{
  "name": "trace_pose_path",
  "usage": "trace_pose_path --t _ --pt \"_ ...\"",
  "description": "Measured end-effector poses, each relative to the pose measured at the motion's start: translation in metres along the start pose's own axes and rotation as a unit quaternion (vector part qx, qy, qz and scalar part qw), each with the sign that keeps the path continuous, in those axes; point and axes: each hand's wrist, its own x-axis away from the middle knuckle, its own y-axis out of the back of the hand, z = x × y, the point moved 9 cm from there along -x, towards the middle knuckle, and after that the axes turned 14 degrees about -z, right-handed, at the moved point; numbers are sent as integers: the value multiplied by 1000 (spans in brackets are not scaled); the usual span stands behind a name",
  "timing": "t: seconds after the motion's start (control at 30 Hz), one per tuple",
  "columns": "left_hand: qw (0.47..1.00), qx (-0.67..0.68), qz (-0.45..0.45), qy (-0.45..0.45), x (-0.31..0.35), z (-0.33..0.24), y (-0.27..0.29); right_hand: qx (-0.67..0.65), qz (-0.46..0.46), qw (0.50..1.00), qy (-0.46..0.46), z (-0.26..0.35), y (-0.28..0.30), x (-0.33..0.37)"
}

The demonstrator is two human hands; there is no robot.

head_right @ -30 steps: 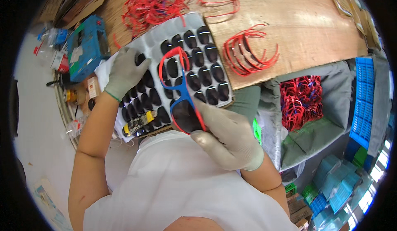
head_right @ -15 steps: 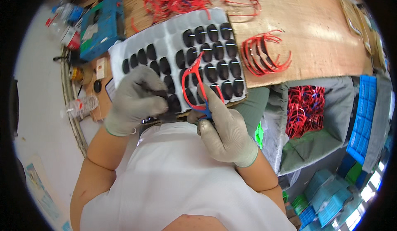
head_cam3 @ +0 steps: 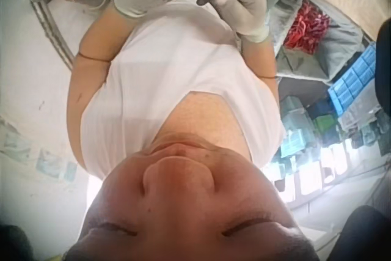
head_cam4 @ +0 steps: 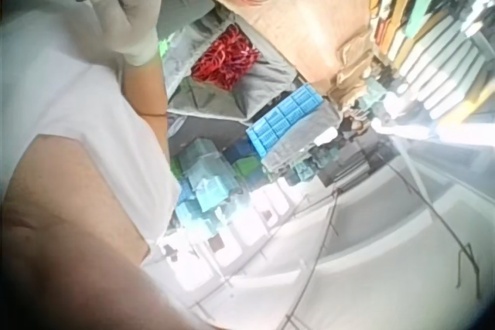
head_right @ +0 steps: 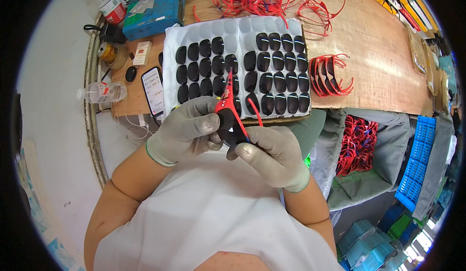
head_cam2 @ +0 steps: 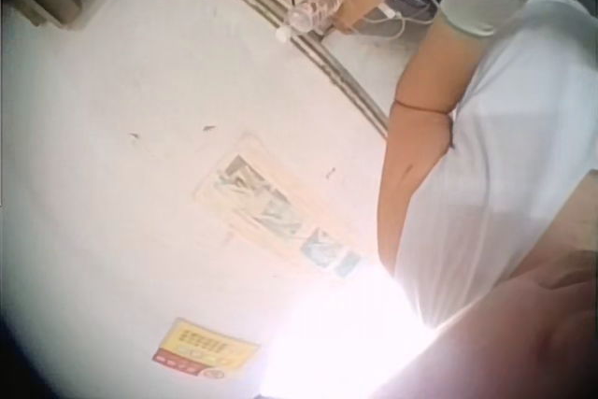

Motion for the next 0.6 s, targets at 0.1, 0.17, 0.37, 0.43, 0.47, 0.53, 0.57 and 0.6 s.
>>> trace_pose_path --t 0.1,0.17,0.37,0.43,0.47,0.53,0.57,0.6 --pt "998 -21 52 -35 5 -9 -4 -8 -52 998 39 10 -8 -7" --pt "997 -35 11 -68 7 -12 -1 4 -80 996 23 9 -6 -4" --pt "987 -75 -39 -135 -1 -8 15 162 -122 974 103 23 -12 -5" --pt "985 -87 -48 -143 -4 -6 19 213 -130 955 160 29 -14 -4" --pt "984 -92 -61 -138 -3 -5 19 233 -137 944 190 29 -15 -2" --pt "983 -102 -87 -128 1 -4 15 263 -145 928 222 32 -14 1" --pt "980 -115 -89 -133 2 -4 13 270 -146 925 224 32 -14 2" --pt "978 -128 -91 -137 3 -5 10 278 -148 922 226 32 -13 3"
